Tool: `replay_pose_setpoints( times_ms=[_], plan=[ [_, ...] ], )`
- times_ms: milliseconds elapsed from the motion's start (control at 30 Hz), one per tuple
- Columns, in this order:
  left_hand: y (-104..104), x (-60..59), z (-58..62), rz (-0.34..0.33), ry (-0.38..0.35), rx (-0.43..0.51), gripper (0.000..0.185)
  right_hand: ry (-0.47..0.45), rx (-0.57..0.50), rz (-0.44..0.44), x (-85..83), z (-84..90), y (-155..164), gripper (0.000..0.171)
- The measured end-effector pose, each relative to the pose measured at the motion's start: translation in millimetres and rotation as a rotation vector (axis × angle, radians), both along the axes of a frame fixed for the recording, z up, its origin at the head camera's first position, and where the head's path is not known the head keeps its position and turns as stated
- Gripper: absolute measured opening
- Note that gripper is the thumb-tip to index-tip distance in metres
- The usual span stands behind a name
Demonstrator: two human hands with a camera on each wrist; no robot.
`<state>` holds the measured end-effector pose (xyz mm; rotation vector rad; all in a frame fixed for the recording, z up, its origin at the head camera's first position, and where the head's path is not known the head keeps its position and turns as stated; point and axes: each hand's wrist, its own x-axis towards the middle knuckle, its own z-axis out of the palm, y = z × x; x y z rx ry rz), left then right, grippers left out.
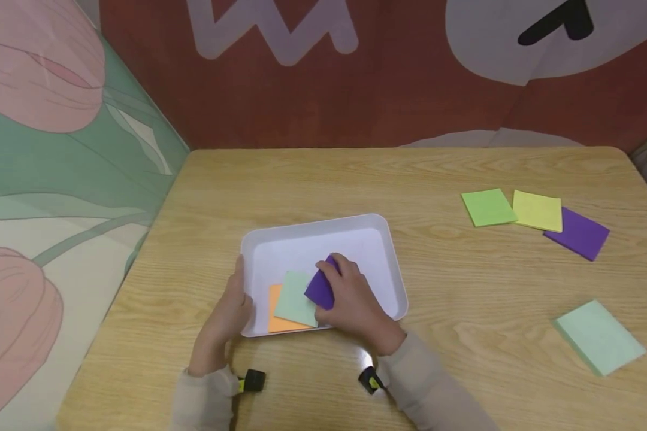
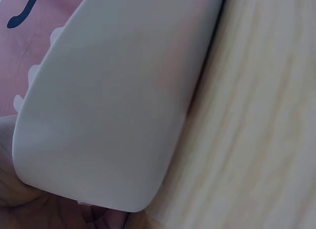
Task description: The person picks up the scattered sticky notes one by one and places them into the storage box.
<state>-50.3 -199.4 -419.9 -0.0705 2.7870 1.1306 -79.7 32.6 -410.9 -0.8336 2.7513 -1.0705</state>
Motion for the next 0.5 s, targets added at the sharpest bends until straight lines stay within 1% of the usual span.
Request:
replay_pose_setpoints(
  times_ms=[167,333,500],
  plan=[
    [-0.2,0.1,-1.0,-0.007,0.023,-0.010,0.063,-0.009,0.018,0.023,0.9,-1.6,-7.2,0.070],
    [-0.6,-0.1,-1.2,-0.004,0.006,-0.015,0.063,-0.030,0.048,0.038,1.2,-1.0,-15.3,0.073],
    [0.0,0.3,-0.5,-0.001,-0.002,-0.029,0.064,-0.022,0.076,0.046,0.3,-0.3,-22.4,0.077]
  ],
)
